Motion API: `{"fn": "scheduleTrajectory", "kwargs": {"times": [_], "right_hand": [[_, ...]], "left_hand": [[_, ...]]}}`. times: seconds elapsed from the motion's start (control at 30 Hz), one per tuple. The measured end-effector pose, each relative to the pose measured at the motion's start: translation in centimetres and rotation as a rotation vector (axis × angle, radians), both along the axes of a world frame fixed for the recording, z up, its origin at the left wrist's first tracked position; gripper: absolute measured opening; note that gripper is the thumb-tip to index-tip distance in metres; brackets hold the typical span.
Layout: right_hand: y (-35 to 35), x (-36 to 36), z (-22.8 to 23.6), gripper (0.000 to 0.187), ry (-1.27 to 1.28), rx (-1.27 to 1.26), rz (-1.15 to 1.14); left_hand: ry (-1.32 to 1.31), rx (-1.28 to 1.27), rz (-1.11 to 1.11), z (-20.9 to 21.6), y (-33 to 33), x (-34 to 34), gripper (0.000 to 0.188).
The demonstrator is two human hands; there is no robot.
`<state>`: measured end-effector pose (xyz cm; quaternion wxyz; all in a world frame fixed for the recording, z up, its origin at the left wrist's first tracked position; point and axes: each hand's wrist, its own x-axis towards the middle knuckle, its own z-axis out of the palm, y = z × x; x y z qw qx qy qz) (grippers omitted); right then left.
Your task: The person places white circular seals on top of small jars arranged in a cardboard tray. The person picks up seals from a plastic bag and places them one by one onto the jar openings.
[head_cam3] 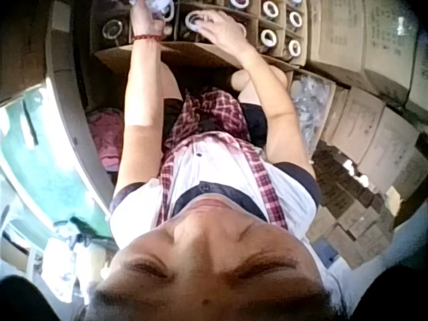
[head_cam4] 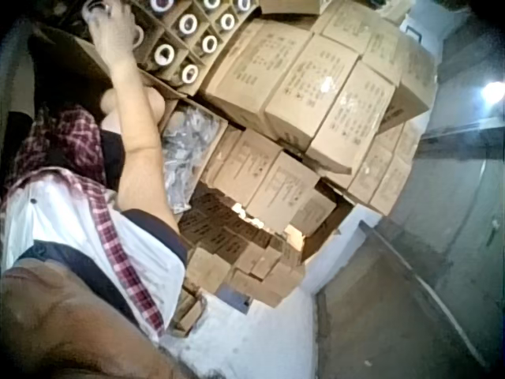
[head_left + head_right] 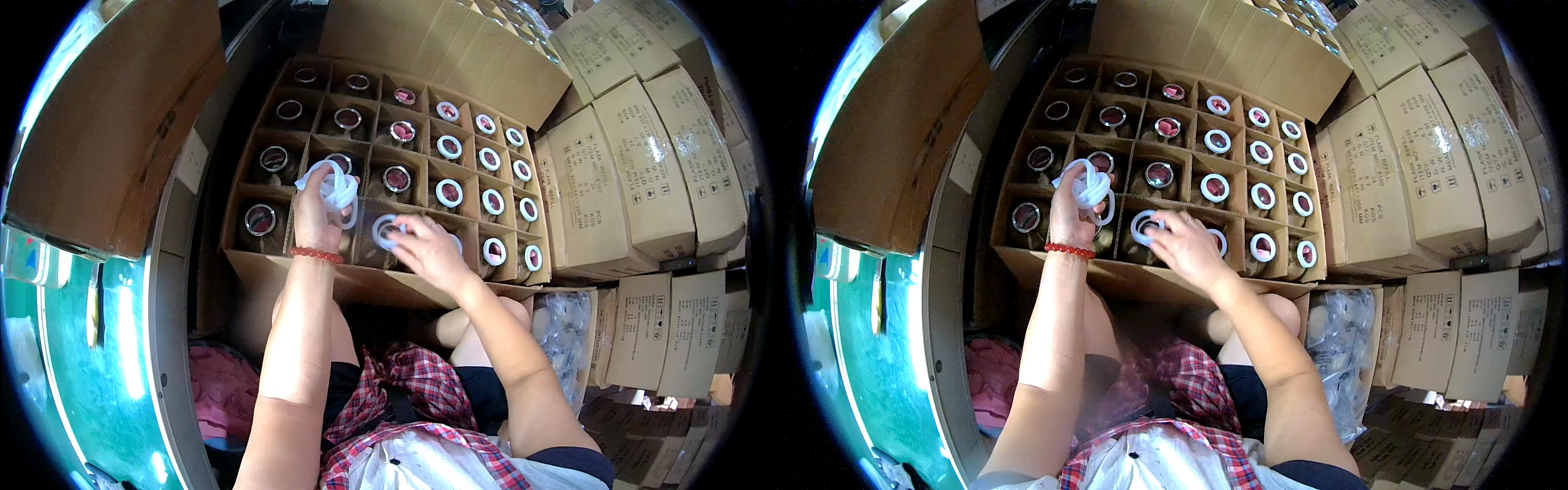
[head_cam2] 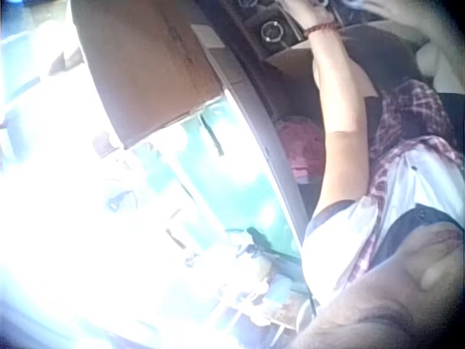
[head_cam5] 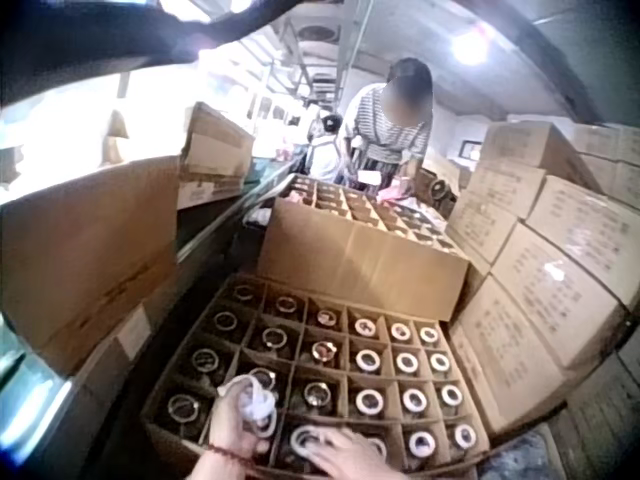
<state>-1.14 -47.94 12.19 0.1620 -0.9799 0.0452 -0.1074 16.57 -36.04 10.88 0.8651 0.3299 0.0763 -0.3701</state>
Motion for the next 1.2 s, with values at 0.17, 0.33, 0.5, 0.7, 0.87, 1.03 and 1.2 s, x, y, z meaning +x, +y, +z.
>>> {"fn": "scheduleTrajectory", "kwargs": {"times": [0.17,0.33,0.5,0.7,0.87,1.03,1.2], "right_hand": [[1.1,-1.1,-0.5,0.023,0.096,-0.324,-0.015],[-0.1,-1.2,-0.7,0.029,0.106,-0.370,0.003],[0.0,-1.9,0.2,0.027,0.093,-0.244,0.154],[1.0,-1.0,-0.3,0.023,0.036,-0.031,0.054],[0.2,-0.1,-1.0,0.023,0.044,-0.085,0.042],[1.1,-0.7,0.3,0.025,0.077,-0.042,0.062],[0.2,-1.2,1.2,0.022,0.147,-0.163,0.136]], "left_hand": [[-0.036,-0.020,-0.028,-0.9,0.3,0.4,0.020],[0.002,-0.009,0.001,0.0,0.1,-0.1,0.020],[-0.036,-0.011,-0.028,-0.5,0.1,0.0,0.023],[-0.045,-0.033,-0.085,-0.2,-0.5,-0.3,0.024],[-0.051,-0.012,-0.086,-0.5,-1.0,-0.5,0.025],[0.026,-0.015,-0.025,0.3,-0.7,-0.4,0.022],[-0.020,-0.018,-0.114,-0.4,-0.7,-0.3,0.025]]}}
